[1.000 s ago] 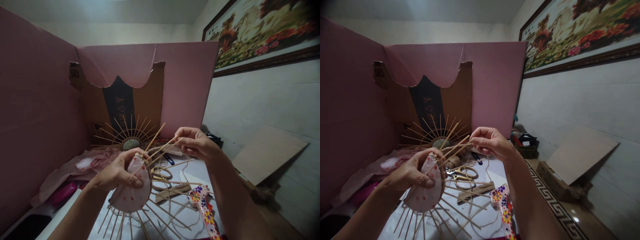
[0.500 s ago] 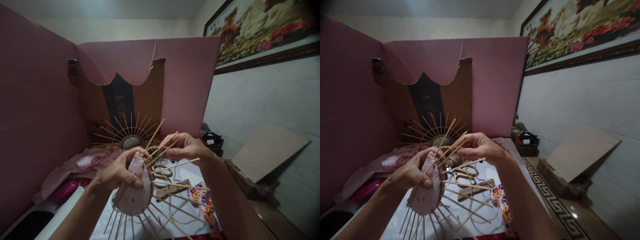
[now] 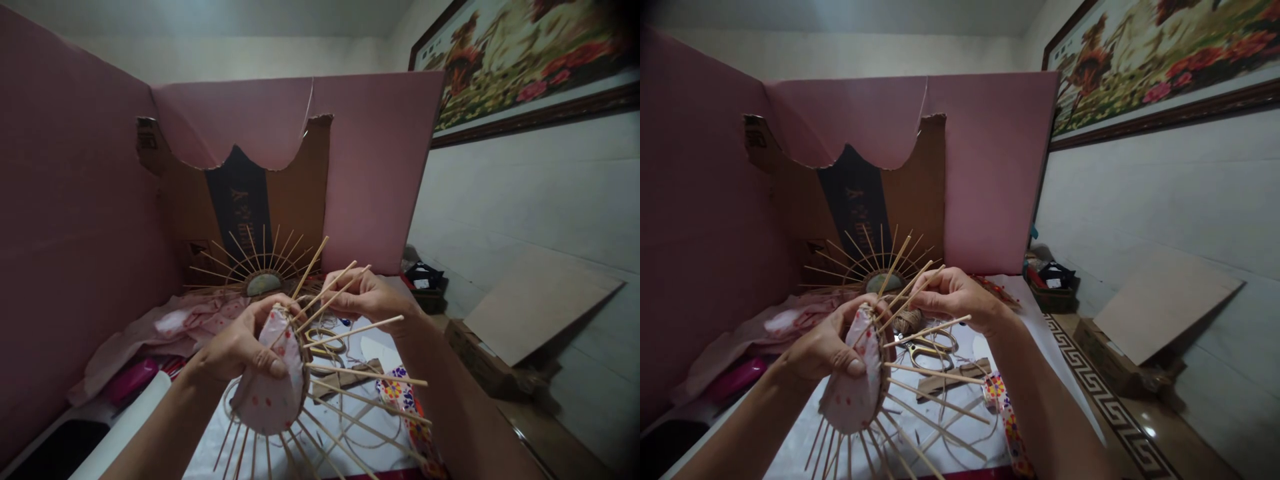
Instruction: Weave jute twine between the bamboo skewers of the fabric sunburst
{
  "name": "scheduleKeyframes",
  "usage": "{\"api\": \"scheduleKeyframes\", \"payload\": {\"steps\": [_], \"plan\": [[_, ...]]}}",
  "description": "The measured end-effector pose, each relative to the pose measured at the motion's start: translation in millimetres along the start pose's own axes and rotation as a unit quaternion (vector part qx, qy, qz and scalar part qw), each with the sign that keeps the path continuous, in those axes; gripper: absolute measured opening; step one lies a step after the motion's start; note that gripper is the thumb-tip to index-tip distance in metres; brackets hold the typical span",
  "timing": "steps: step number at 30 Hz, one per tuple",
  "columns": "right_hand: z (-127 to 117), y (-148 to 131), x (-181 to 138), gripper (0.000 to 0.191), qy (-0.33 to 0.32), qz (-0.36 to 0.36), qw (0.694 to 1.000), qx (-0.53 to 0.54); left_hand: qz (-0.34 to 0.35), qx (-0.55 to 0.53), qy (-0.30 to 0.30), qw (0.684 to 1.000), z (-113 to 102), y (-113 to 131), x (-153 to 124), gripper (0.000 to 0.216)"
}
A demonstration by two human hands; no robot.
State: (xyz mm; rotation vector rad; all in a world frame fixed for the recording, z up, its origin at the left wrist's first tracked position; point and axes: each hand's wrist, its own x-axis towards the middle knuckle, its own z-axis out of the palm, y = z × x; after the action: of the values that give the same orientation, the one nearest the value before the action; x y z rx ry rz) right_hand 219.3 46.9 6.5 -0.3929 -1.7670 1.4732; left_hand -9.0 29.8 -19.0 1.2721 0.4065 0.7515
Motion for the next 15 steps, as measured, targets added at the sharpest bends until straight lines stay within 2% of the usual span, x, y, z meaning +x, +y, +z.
{"api": "scheduleKeyframes", "payload": {"steps": [7,15], "plan": [[6.3,-3.6,0.1,0.025,0.007,0.080,0.997,-0.022,0.023,0.001,-0.013,1.000,1.7,3.0,0.1,0.053],[2.3,8.1,1.6,0.021,-0.054,0.104,0.993,-0.023,0.032,0.003,-0.010,0.999,3.1,8.4,-0.4,0.050]]}}
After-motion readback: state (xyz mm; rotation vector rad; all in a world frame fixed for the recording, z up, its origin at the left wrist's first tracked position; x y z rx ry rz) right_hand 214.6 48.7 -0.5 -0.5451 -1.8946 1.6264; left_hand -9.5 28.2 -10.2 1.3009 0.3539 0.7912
